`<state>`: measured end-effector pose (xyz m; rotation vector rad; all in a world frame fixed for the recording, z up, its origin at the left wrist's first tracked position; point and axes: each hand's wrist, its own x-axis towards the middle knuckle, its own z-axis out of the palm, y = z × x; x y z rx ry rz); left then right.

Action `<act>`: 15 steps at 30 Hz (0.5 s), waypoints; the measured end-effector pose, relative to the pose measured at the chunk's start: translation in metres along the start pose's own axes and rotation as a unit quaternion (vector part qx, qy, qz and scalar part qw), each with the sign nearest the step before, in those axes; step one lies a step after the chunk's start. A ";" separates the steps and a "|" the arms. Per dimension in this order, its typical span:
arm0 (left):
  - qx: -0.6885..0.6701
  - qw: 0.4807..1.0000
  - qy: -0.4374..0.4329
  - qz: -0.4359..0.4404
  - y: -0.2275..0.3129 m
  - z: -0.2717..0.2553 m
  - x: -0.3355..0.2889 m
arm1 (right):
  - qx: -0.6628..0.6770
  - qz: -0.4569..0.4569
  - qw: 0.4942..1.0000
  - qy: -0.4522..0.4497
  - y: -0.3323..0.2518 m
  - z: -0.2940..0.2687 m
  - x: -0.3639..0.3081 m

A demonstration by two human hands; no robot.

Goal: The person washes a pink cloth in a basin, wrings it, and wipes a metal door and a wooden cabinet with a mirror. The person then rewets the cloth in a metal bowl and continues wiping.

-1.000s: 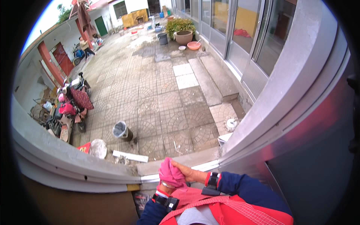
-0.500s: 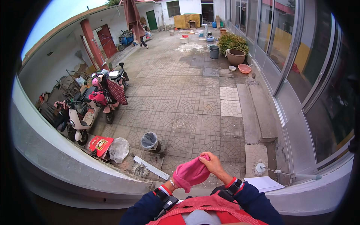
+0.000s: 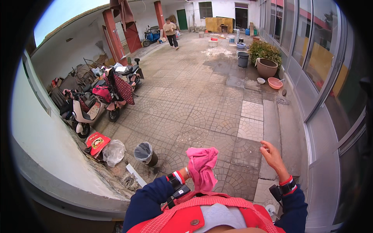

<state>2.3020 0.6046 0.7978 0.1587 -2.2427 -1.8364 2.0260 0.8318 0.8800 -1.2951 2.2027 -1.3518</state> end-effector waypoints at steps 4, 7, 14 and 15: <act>0.281 0.952 0.078 0.092 -0.029 -0.031 0.097 | 0.191 0.329 0.918 0.111 0.120 -0.036 0.063; 0.386 0.917 0.074 0.067 -0.045 -0.066 0.145 | 0.206 0.309 0.928 -0.035 0.154 -0.051 0.125; -0.111 0.966 0.130 -0.194 -0.096 -0.112 0.350 | 0.130 0.142 0.976 0.101 0.237 -0.171 0.310; -0.165 0.947 0.120 -0.247 -0.096 -0.114 0.394 | 0.100 0.186 0.967 0.141 0.248 -0.194 0.315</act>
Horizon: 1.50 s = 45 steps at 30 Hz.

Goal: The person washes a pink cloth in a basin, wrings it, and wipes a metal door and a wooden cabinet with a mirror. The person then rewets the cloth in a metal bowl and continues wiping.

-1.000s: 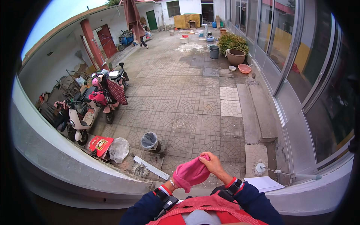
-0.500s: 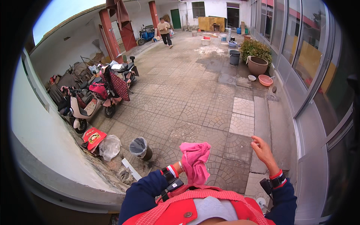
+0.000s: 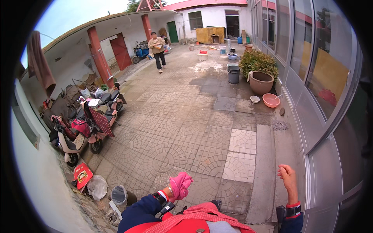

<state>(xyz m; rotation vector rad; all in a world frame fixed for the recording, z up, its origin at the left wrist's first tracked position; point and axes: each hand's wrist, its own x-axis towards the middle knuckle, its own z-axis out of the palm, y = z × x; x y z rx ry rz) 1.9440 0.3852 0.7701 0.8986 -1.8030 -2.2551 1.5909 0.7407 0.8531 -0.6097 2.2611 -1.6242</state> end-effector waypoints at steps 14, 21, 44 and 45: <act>-0.188 0.933 -0.295 -0.082 0.080 0.243 0.386 | -0.027 0.097 0.928 0.359 0.006 -0.358 0.228; -0.180 0.944 -0.238 -0.141 0.131 0.296 0.481 | -0.044 -0.021 0.919 0.392 -0.018 -0.494 0.378; -0.232 0.951 -0.085 -0.189 0.217 0.229 0.499 | 0.002 0.114 0.982 0.147 0.105 -0.357 0.591; -0.245 0.946 -0.082 -0.197 0.223 0.229 0.495 | -0.005 0.114 0.984 0.139 0.103 -0.351 0.594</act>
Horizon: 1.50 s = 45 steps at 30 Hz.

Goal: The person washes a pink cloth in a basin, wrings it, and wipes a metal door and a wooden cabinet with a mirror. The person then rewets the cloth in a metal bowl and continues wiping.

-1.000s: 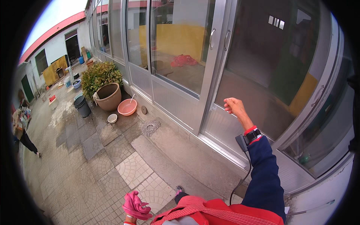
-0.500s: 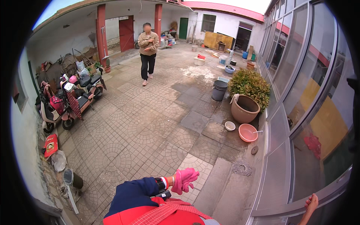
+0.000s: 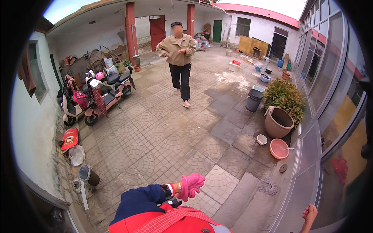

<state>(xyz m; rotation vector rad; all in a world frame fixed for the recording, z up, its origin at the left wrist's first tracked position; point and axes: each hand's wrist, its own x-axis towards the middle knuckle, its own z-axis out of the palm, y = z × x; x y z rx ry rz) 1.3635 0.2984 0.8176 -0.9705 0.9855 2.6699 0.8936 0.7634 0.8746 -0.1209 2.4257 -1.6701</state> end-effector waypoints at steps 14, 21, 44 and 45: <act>0.192 0.979 -0.051 -0.046 0.018 0.033 0.060 | -0.011 0.101 0.994 0.032 0.052 -0.030 -0.139; 0.611 0.709 -0.320 0.150 0.004 0.122 0.122 | 0.012 0.205 0.963 0.174 0.100 -0.104 -0.294; 0.465 0.591 -0.542 -0.375 -0.174 0.321 0.177 | 0.137 0.342 0.824 0.430 0.140 -0.089 -0.577; 0.470 0.586 -0.525 -0.400 -0.173 0.324 0.182 | 0.132 0.354 0.817 0.435 0.138 -0.086 -0.578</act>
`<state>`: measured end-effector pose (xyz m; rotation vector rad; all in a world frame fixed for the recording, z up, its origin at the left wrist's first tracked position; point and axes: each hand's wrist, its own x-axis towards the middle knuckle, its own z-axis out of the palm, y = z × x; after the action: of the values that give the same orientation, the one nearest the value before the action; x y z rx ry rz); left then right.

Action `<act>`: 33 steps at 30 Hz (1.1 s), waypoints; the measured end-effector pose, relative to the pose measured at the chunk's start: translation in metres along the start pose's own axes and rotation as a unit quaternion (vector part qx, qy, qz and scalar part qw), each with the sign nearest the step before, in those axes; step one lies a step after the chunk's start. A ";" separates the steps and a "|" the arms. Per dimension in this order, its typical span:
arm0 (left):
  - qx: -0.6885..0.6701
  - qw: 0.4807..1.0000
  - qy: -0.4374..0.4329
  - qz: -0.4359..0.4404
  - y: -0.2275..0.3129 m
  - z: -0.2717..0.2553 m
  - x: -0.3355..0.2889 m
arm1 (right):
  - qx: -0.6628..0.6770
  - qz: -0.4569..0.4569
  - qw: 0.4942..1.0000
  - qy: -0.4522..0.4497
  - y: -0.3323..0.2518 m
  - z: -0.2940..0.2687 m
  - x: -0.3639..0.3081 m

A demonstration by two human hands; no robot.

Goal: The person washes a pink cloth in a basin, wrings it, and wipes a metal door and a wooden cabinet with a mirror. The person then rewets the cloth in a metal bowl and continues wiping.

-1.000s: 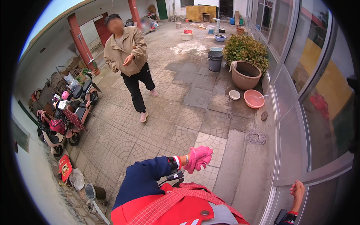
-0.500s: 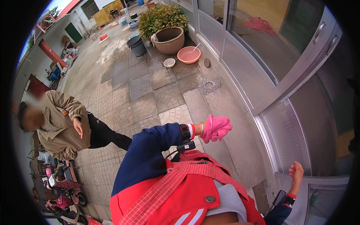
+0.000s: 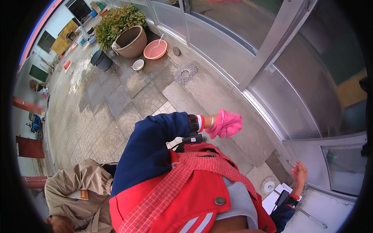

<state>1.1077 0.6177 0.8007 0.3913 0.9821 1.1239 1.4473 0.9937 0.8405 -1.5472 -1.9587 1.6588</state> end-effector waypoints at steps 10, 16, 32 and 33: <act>-0.072 0.993 0.085 -0.048 0.006 -0.029 -0.025 | -0.017 0.006 0.998 -0.055 -0.022 0.055 0.004; -0.089 0.987 0.122 -0.047 0.014 -0.044 -0.040 | -0.038 -0.002 0.996 -0.082 -0.052 0.094 0.009; -0.043 0.992 0.118 -0.014 0.026 -0.071 -0.035 | -0.051 0.010 0.993 -0.105 -0.070 0.128 0.029; -0.018 0.992 0.121 -0.013 0.026 -0.071 -0.035 | -0.055 0.007 0.993 -0.103 -0.069 0.129 0.029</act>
<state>1.0322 0.5839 0.7964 0.2157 1.1728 1.1833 1.3077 0.9416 0.8323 -1.4811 -2.1789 1.8098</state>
